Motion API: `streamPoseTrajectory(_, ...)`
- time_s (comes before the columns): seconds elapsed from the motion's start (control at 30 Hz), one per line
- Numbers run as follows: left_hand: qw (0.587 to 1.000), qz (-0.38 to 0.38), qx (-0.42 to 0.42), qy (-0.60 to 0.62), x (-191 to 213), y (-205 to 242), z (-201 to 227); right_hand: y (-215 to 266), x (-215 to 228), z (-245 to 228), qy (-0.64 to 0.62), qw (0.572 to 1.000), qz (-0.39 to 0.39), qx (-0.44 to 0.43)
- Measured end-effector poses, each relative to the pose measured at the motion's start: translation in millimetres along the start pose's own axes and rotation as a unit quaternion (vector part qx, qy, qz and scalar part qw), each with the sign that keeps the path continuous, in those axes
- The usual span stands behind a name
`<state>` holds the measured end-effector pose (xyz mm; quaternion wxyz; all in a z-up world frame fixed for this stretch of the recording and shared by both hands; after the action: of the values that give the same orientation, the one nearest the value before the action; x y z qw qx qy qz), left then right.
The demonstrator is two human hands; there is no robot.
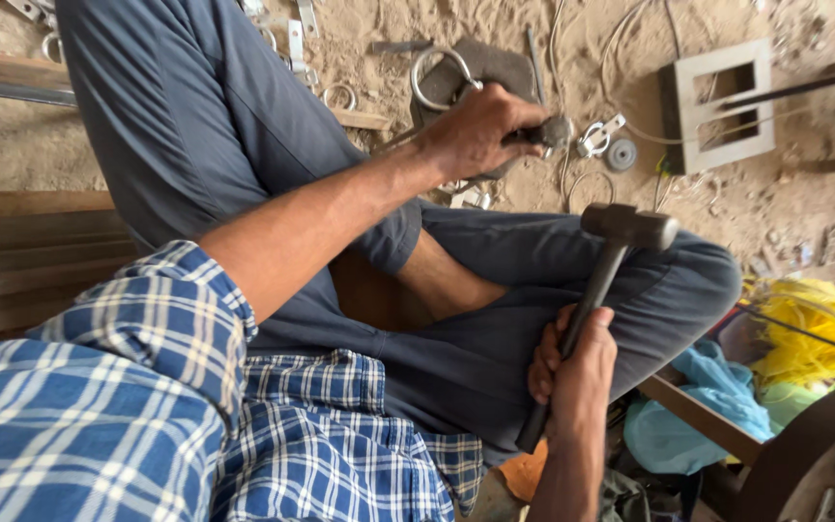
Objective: The person sits cross-legged on the ground and uses a hammer to strike a metal part held in their left hand. They repeatedly hit the metal piece, occasionally adjusting its position, while surrounded by similar metal parts and tools.
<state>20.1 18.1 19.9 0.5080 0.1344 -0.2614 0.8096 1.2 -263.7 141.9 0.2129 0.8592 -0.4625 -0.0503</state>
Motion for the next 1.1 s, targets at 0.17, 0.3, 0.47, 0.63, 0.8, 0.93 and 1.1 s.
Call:
streamPoseTrajectory(0.17, 1.000, 0.017, -0.009, 0.016, 2, 0, 9, 11, -30, -14, 0.046, 0.999, -0.005, 0.012)
streamPoseTrajectory(0.3, 0.999, -0.027, 0.024, 0.016, 2, -7, 7, 28, -31, -58, 0.113, 0.986, 0.002, 0.119)
streamPoseTrajectory(0.47, 0.996, -0.060, 0.058, 0.022, -2, -11, 0, 22, -1, -89, 0.058, 0.939, 0.091, 0.327)
streamPoseTrajectory(0.63, 0.997, -0.026, 0.051, 0.047, 2, -7, 8, -16, -53, -24, 0.134, 0.960, -0.017, 0.247)
streamPoseTrajectory(0.8, 0.999, 0.007, 0.035, 0.016, 14, -13, 5, -9, -55, -22, 0.030, 0.986, -0.004, 0.164)
streamPoseTrajectory(0.93, 0.994, 0.043, 0.000, 0.103, 11, -6, 8, 14, -35, -26, -0.022, 0.997, 0.015, 0.078)
streamPoseTrajectory(1.1, 0.971, 0.174, 0.110, 0.121, 24, 9, -5, 20, 13, -6, -0.002, 0.997, -0.009, 0.076)
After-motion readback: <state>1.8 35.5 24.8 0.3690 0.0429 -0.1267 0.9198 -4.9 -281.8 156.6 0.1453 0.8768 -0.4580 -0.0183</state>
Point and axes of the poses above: each hand's wrist, its own y-axis away from the middle knuckle, its own x-axis out of the back of the hand, z = x × y, the point moved 3 cm from there along -y, towards the middle knuckle, and after that the axes turned 11 degrees about x, right-handed, at the moved point
